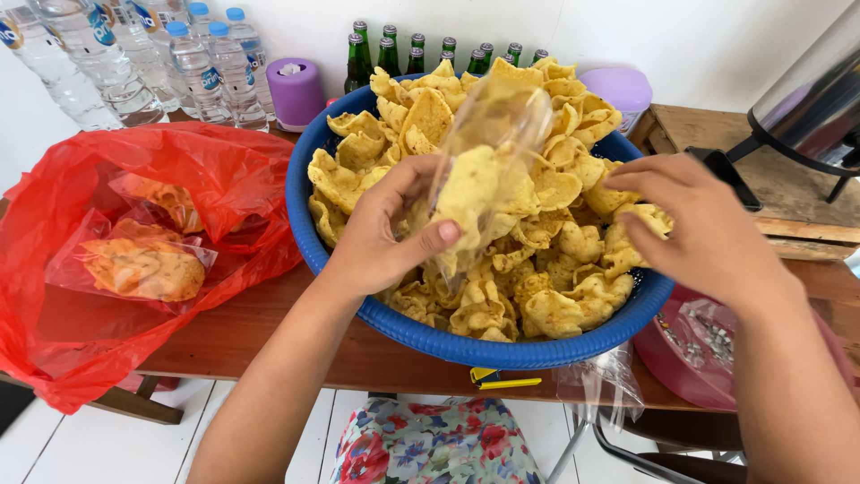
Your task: The person sits at a wooden table and packs fried snacks from a blue basket into small clear plastic bags. They use a yellow handheld stapler to seal the bags and place the finished packages into a red plastic bag. The process is repeated multiple times.
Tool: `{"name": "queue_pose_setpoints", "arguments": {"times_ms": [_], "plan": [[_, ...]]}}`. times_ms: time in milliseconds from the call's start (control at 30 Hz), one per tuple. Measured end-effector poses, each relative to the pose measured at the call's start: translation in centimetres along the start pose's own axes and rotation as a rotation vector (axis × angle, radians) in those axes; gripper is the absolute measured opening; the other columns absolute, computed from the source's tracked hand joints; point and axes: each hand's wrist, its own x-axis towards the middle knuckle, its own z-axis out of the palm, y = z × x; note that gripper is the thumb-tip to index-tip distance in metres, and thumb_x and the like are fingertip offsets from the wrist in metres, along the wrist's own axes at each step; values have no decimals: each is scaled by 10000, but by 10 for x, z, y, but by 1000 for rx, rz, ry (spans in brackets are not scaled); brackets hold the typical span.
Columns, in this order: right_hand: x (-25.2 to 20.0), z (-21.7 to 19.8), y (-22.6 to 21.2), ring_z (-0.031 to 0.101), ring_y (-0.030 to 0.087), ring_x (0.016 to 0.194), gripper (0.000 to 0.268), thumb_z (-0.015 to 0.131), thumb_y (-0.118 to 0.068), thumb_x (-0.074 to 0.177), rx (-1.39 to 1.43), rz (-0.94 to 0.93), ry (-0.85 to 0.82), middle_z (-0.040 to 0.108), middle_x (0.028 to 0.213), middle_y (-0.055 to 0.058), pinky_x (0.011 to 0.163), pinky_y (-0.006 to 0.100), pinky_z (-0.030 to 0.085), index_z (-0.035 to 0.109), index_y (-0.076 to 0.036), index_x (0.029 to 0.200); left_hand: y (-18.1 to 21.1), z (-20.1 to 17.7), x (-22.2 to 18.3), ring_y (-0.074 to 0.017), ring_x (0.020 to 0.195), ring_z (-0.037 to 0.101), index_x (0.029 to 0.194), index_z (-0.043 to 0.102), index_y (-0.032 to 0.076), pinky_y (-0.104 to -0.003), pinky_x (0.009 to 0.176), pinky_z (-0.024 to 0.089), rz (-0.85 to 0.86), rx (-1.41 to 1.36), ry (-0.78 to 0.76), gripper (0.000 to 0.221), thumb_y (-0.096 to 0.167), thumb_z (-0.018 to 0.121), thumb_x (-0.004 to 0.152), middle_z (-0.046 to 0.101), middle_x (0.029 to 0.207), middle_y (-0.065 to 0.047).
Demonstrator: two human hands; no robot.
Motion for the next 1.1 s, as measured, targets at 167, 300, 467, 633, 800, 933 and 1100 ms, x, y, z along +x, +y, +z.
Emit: {"name": "queue_pose_setpoints", "arguments": {"times_ms": [167, 300, 467, 633, 800, 933, 1100], "plan": [[24, 36, -16, 695, 328, 833, 248, 759, -288, 806, 31, 98, -343, 725, 906, 97, 732, 442, 555, 739, -83, 943, -2, -2, 1, -195, 1343, 569, 1499, 436, -3, -349, 1140, 443, -39, -94, 70, 635, 386, 629, 1036, 612, 1409, -115], [32, 56, -30, 675, 375, 794, 336, 791, -325, 752, -55, 76, -364, 722, 913, 119, 664, 494, 527, 741, -65, 959, -9, -5, 5, -183, 1409, 496, 1552, 337, 2, -354, 1193, 387, 52, -209, 156, 701, 467, 544, 1071, 494, 1528, -103], [38, 48, -35, 687, 315, 790, 276, 766, -376, 853, -86, 181, -359, 714, 885, 64, 696, 455, 544, 726, -108, 908, -20, -21, 7, -224, 1010, 667, 1544, 445, -25, -362, 889, 568, -96, -703, 164, 782, 596, 502, 1073, 645, 1321, -188], [44, 42, -43, 658, 358, 1000, 346, 767, -249, 847, 39, -44, 21, 659, 1111, 129, 823, 445, 539, 677, -44, 1111, -25, -26, 0, -210, 968, 664, 1499, 480, 29, -355, 820, 570, -136, -708, 211, 739, 576, 572, 1010, 659, 1304, -141], [60, 49, -31, 602, 363, 1200, 425, 751, -171, 825, 101, -93, -135, 610, 1362, 138, 967, 449, 502, 696, -97, 1239, -27, -23, 1, -209, 1040, 669, 1496, 477, 32, -415, 881, 588, -208, -675, 266, 676, 423, 666, 977, 644, 1252, -115], [64, 48, -9, 682, 308, 1113, 320, 683, -127, 933, 177, -56, -49, 682, 1269, 125, 938, 407, 549, 680, -59, 1246, -24, -22, 3, -217, 1075, 655, 1520, 454, -1, -465, 992, 581, -142, -724, 235, 664, 360, 674, 1007, 630, 1278, -120], [65, 47, 3, 729, 274, 860, 234, 667, -122, 1013, 272, 269, 51, 734, 1022, 142, 781, 375, 574, 696, -31, 1227, -16, -21, 5, -264, 1182, 657, 1561, 399, -1, -452, 1046, 562, -132, -693, 201, 701, 368, 649, 1019, 623, 1355, -138]]}}
